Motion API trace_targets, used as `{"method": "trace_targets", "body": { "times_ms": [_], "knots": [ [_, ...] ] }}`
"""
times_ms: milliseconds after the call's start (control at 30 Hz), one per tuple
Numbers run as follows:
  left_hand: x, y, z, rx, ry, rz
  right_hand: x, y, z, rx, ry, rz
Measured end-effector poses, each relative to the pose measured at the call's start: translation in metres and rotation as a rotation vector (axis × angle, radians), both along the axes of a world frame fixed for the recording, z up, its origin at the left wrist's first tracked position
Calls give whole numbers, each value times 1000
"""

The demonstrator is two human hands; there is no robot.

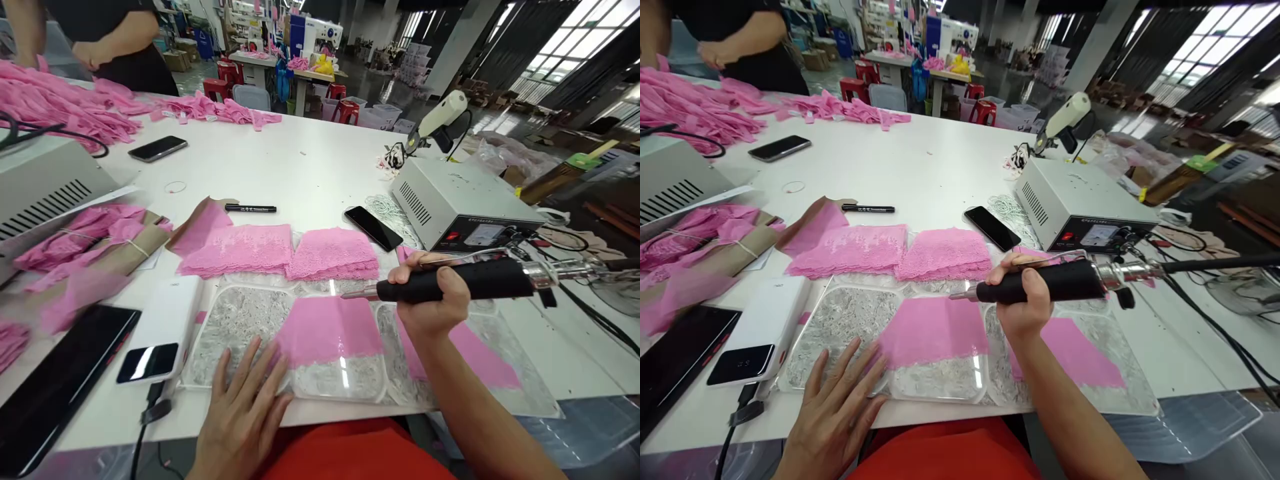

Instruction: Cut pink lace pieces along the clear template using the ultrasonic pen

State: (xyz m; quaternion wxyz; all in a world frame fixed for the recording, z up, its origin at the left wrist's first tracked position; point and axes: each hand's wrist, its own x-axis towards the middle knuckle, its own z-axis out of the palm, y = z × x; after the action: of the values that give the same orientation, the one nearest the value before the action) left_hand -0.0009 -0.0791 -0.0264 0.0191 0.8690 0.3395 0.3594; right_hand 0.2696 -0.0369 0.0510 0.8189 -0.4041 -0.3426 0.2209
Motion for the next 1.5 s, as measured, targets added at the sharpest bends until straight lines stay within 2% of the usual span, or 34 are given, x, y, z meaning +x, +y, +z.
{"method": "trace_targets", "body": {
  "times_ms": [300,967,1167,1300,1500],
  "knots": [
    [-2,-2,3,-23,-3,-1,-25,11,-7,-13,-24,134],
    [-3,-4,1,-27,-60,11,-28,15,-14,10,-43,177],
    [-2,-6,-2,-59,-93,34,-12,10,-6,52,-39,79],
    [-2,-6,-3,-49,-101,33,1,3,-4,17,-41,28],
    [-2,-6,-4,-46,-97,38,0,1,-7,3,-59,7]
  ]
}}
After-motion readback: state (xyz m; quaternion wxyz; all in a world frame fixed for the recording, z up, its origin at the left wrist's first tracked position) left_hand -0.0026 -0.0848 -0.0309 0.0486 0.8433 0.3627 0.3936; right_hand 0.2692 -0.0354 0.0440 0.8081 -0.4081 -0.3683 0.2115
